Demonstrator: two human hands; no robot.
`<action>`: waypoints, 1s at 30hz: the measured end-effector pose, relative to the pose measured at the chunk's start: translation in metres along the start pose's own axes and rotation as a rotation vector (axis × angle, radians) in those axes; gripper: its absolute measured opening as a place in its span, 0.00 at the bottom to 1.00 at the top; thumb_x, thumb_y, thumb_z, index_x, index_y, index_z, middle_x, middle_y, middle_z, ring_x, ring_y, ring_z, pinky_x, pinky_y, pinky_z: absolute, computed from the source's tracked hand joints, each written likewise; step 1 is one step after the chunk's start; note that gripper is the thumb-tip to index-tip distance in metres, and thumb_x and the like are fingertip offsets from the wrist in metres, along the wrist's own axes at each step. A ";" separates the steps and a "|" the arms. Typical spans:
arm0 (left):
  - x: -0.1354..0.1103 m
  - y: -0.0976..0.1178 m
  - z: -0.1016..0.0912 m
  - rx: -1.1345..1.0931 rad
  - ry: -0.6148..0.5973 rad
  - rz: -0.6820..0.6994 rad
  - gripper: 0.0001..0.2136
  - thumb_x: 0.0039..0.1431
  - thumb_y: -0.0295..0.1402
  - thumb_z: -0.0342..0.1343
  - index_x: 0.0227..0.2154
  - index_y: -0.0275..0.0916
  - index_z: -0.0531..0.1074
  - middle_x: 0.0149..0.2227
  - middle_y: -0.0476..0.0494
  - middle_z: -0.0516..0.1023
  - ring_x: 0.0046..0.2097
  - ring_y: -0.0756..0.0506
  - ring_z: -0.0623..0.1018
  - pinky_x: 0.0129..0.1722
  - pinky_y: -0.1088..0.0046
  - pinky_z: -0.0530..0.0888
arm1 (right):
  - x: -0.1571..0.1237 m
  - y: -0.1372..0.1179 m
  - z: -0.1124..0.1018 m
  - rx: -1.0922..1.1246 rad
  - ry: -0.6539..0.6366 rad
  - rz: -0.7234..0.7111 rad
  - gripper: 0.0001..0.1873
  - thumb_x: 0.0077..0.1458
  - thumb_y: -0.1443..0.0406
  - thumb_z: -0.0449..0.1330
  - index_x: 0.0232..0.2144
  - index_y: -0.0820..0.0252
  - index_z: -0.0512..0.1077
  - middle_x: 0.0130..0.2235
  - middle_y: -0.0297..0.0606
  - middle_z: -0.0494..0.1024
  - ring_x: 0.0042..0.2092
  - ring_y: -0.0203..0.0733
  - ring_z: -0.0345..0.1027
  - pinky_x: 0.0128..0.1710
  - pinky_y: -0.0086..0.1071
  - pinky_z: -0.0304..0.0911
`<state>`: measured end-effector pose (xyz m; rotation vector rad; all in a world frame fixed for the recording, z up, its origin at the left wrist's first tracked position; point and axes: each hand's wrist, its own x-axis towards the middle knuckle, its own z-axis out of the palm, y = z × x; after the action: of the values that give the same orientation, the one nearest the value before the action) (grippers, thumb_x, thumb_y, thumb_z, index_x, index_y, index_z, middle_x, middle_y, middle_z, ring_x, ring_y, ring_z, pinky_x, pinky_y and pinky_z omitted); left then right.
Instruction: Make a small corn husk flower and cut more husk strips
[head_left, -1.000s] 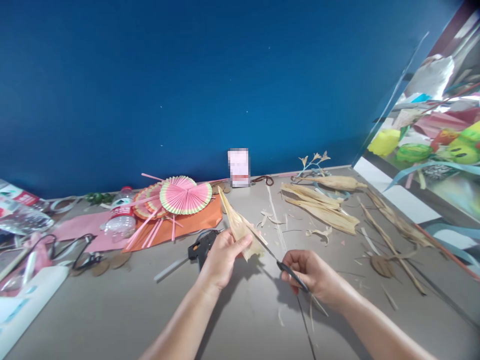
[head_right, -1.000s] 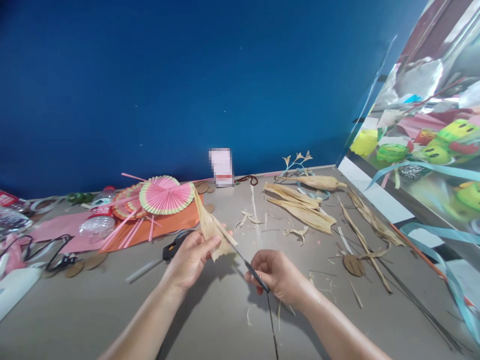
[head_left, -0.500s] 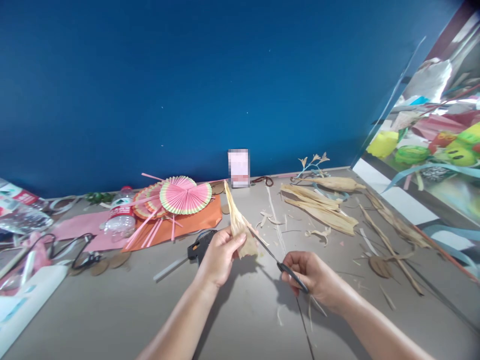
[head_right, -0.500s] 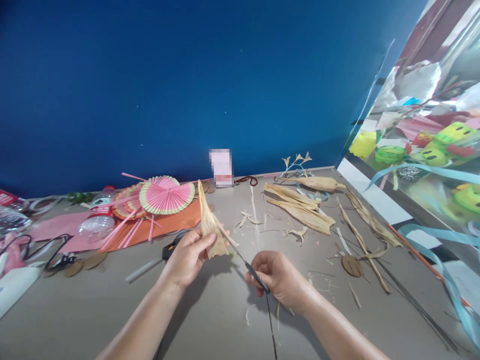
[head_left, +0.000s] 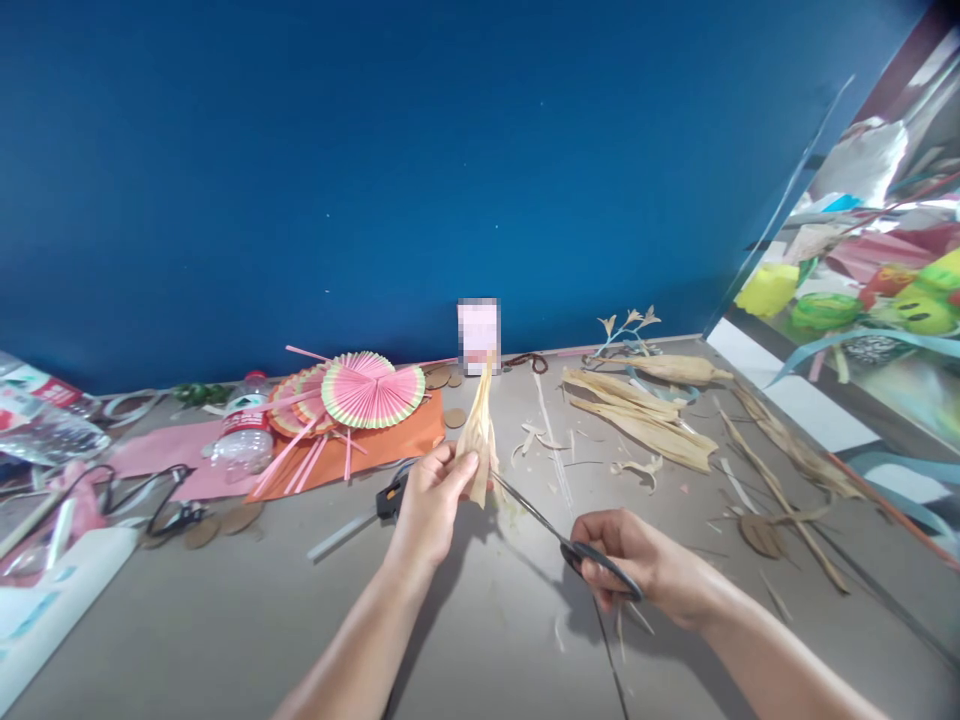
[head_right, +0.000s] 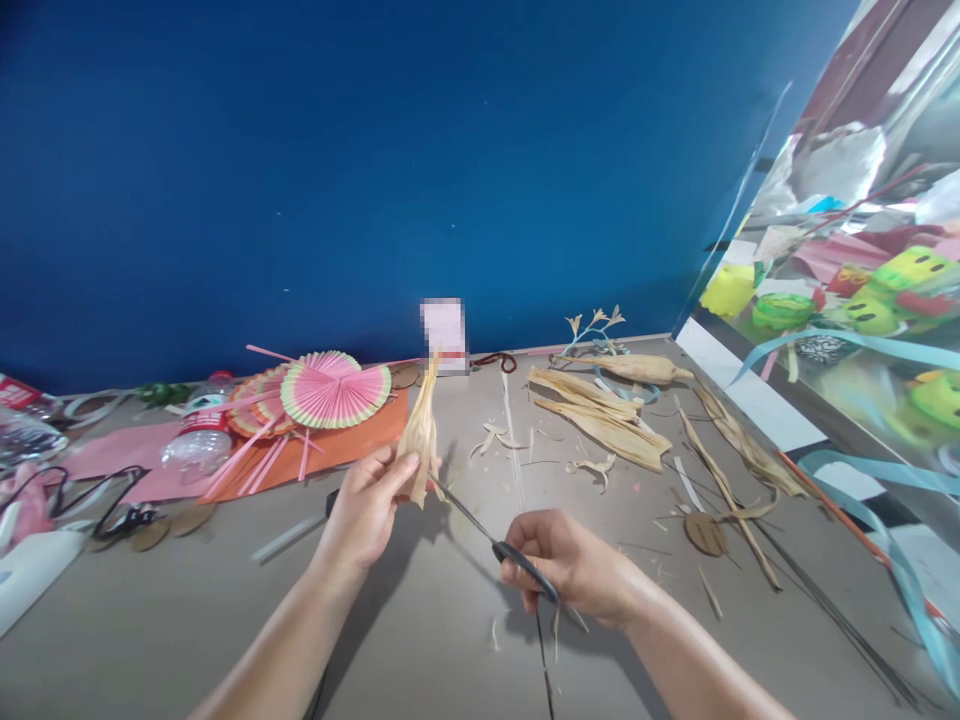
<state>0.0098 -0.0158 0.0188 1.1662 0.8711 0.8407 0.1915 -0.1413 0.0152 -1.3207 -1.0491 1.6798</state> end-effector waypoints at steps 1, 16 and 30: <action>0.000 0.001 0.000 0.017 0.008 0.011 0.12 0.48 0.38 0.55 0.31 0.33 0.69 0.29 0.43 0.76 0.25 0.50 0.72 0.24 0.76 0.68 | -0.001 -0.001 -0.003 -0.020 -0.008 -0.008 0.22 0.39 0.51 0.62 0.24 0.64 0.63 0.18 0.30 0.65 0.19 0.28 0.57 0.19 0.23 0.46; 0.001 0.009 -0.008 0.181 0.032 0.089 0.09 0.47 0.37 0.55 0.26 0.35 0.70 0.18 0.54 0.66 0.20 0.54 0.64 0.21 0.80 0.62 | 0.023 -0.027 -0.022 -0.362 0.024 0.021 0.13 0.42 0.59 0.61 0.20 0.60 0.61 0.15 0.27 0.66 0.20 0.30 0.60 0.20 0.22 0.50; 0.001 0.006 -0.006 0.137 -0.058 -0.019 0.12 0.45 0.40 0.56 0.24 0.34 0.70 0.19 0.49 0.71 0.21 0.52 0.68 0.21 0.79 0.64 | 0.026 -0.006 -0.026 -0.223 -0.001 0.015 0.18 0.39 0.54 0.63 0.21 0.63 0.64 0.16 0.28 0.68 0.18 0.28 0.56 0.19 0.22 0.46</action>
<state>0.0042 -0.0113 0.0238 1.2938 0.9014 0.7375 0.2126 -0.1117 0.0077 -1.4702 -1.2589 1.6104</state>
